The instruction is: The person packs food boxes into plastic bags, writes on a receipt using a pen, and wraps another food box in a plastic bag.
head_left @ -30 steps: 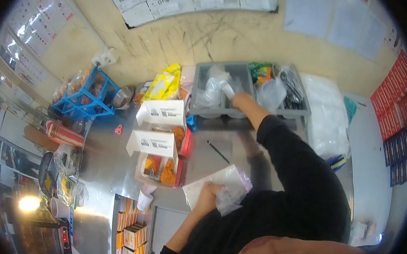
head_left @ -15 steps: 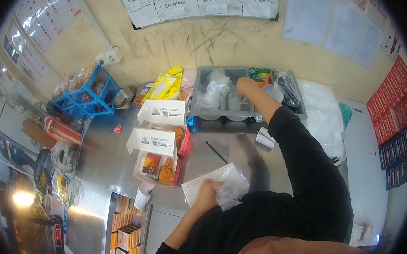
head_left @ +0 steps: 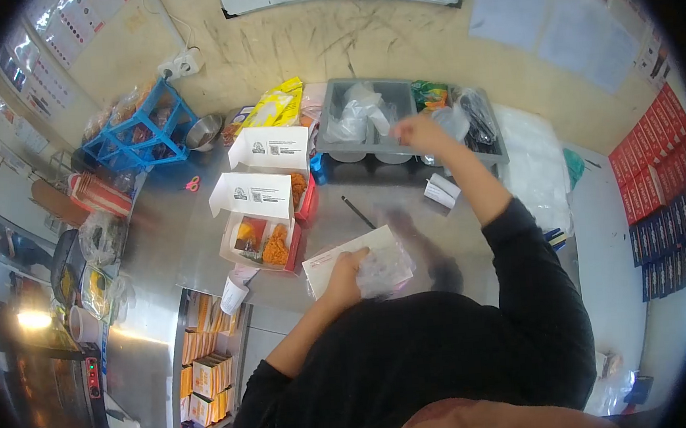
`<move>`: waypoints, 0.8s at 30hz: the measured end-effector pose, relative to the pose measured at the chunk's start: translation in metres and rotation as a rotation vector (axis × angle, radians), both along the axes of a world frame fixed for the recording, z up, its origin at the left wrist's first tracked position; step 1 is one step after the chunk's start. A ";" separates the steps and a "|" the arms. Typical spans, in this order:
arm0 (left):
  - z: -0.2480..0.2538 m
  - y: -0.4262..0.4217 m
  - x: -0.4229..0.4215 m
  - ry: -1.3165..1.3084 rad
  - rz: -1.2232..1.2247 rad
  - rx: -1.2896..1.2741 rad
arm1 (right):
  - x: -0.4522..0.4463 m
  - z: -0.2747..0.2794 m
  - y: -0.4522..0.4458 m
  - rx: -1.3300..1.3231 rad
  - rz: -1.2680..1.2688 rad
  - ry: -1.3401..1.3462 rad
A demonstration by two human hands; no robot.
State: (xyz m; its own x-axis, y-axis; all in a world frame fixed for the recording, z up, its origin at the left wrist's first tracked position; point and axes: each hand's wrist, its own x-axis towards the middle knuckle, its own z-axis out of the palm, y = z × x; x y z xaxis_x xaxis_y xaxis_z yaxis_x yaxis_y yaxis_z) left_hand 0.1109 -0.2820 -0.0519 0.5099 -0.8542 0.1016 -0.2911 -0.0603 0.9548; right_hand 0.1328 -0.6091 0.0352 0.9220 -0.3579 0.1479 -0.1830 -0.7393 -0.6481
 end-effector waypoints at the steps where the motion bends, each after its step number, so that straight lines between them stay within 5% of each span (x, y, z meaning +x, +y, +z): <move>1: 0.002 0.000 -0.003 -0.107 0.094 0.025 | -0.029 0.017 0.038 0.134 0.148 0.142; 2: 0.012 -0.001 -0.008 -0.108 0.095 0.024 | -0.048 0.004 0.061 -0.142 0.363 0.116; 5: 0.034 -0.005 -0.016 0.093 0.106 -0.250 | -0.113 -0.002 0.143 -0.127 0.343 0.256; 7: 0.025 -0.002 -0.008 -0.193 -0.056 0.051 | -0.135 -0.016 0.162 -0.129 0.307 0.222; 10: 0.038 -0.001 -0.016 -0.536 -0.095 0.119 | -0.161 -0.006 0.174 0.077 0.135 0.105; 14: 0.038 -0.002 -0.019 -0.580 -0.109 0.159 | -0.189 0.009 0.170 0.120 0.059 0.209; 16: 0.047 -0.004 -0.022 -0.357 -0.099 -0.079 | -0.194 0.011 0.171 0.158 0.008 0.247; 24: 0.029 -0.017 -0.033 -0.134 -0.231 -0.047 | -0.196 -0.009 0.195 0.074 -0.065 0.010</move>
State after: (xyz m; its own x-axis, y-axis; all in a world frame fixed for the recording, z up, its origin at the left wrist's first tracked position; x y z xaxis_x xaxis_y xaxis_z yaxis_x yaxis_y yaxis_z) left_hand 0.0777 -0.2988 -0.0225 0.2810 -0.9393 0.1971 -0.4161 0.0658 0.9070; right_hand -0.0632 -0.4139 0.0260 0.8977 -0.4265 0.1102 -0.2356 -0.6761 -0.6981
